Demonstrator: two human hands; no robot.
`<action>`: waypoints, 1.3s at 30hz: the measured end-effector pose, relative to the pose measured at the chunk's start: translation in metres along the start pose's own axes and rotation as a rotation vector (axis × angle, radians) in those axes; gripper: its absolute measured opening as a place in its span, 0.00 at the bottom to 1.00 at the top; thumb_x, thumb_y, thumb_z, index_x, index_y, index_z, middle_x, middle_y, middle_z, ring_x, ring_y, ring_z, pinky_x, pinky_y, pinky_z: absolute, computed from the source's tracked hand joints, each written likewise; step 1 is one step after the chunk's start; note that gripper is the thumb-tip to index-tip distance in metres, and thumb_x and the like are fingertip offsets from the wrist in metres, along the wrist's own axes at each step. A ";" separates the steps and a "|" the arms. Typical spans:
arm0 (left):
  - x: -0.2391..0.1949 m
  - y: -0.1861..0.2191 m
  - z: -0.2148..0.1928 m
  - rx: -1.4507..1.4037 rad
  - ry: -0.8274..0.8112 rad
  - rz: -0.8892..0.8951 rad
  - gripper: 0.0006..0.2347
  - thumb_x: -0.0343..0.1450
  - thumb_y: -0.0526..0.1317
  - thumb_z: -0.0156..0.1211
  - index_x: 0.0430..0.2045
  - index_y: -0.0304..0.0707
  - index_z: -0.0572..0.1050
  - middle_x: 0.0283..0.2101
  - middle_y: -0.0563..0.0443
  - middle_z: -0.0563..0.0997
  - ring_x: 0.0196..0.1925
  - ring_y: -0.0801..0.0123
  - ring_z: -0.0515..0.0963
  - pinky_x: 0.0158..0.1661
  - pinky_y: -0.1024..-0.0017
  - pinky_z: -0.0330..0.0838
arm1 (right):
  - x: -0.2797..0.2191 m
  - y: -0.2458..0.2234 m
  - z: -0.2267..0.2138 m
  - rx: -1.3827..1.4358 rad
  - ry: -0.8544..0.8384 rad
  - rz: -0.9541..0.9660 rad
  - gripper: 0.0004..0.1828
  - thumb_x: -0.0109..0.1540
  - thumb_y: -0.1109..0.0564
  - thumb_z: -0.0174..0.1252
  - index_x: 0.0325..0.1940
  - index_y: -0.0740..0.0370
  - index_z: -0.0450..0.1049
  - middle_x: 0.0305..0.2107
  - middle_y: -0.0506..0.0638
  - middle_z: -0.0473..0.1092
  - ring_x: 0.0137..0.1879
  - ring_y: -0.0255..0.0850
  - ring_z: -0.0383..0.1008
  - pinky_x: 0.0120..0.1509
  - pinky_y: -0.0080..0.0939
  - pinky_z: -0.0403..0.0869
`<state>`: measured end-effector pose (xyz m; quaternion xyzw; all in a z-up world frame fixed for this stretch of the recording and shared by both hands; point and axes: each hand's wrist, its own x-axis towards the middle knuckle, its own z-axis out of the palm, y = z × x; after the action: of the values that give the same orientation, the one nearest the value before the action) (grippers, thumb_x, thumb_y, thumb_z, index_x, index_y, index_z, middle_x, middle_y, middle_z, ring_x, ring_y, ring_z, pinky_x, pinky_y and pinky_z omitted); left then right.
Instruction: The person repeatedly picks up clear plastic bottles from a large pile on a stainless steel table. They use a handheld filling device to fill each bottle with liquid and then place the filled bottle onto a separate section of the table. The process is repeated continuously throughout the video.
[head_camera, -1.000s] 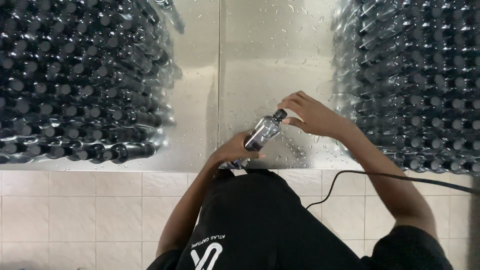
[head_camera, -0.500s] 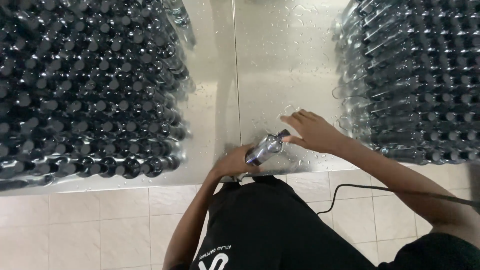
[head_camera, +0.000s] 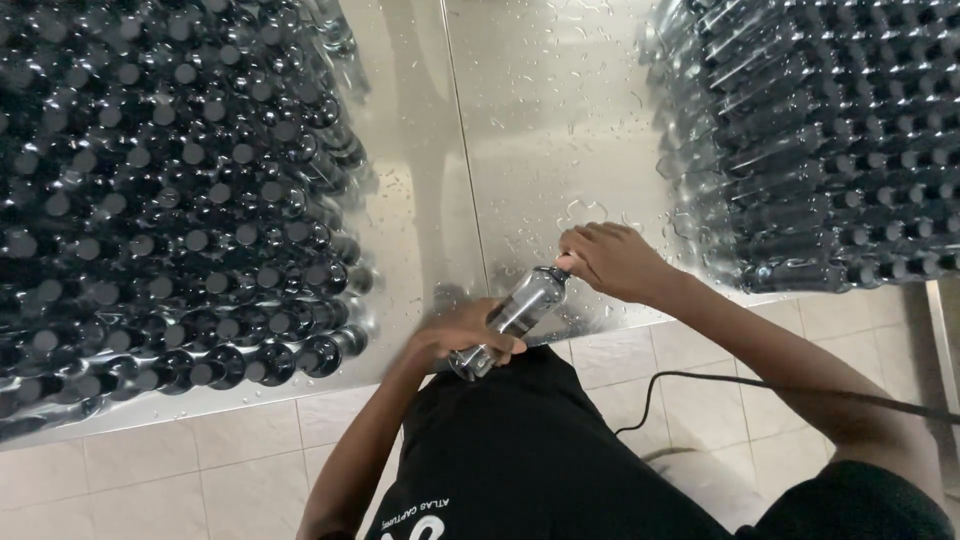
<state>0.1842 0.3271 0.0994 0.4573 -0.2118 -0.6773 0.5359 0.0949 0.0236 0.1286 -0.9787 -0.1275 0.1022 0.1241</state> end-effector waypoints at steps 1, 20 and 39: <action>-0.003 0.006 0.002 -0.003 -0.008 -0.009 0.17 0.67 0.41 0.81 0.41 0.28 0.80 0.29 0.40 0.87 0.32 0.61 0.89 0.33 0.65 0.86 | -0.005 0.003 0.007 0.007 -0.004 0.010 0.33 0.77 0.30 0.26 0.48 0.52 0.70 0.29 0.51 0.72 0.40 0.51 0.82 0.51 0.53 0.80; 0.155 -0.053 0.017 1.467 0.509 0.066 0.15 0.71 0.44 0.66 0.50 0.41 0.78 0.33 0.43 0.85 0.36 0.45 0.88 0.35 0.43 0.80 | -0.048 0.124 0.117 1.157 -0.621 0.947 0.30 0.73 0.36 0.39 0.22 0.52 0.62 0.15 0.42 0.56 0.17 0.35 0.54 0.21 0.37 0.55; 0.288 0.066 -0.028 1.103 0.874 0.333 0.38 0.81 0.66 0.28 0.82 0.37 0.38 0.85 0.34 0.34 0.88 0.43 0.38 0.83 0.43 0.35 | 0.082 0.264 -0.153 0.316 -0.002 0.475 0.18 0.81 0.52 0.47 0.65 0.68 0.74 0.24 0.50 0.72 0.18 0.36 0.67 0.16 0.33 0.66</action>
<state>0.2409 0.0456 0.0238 0.8520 -0.3561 -0.1365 0.3588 0.2673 -0.2342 0.1892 -0.9496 0.1229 0.1479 0.2474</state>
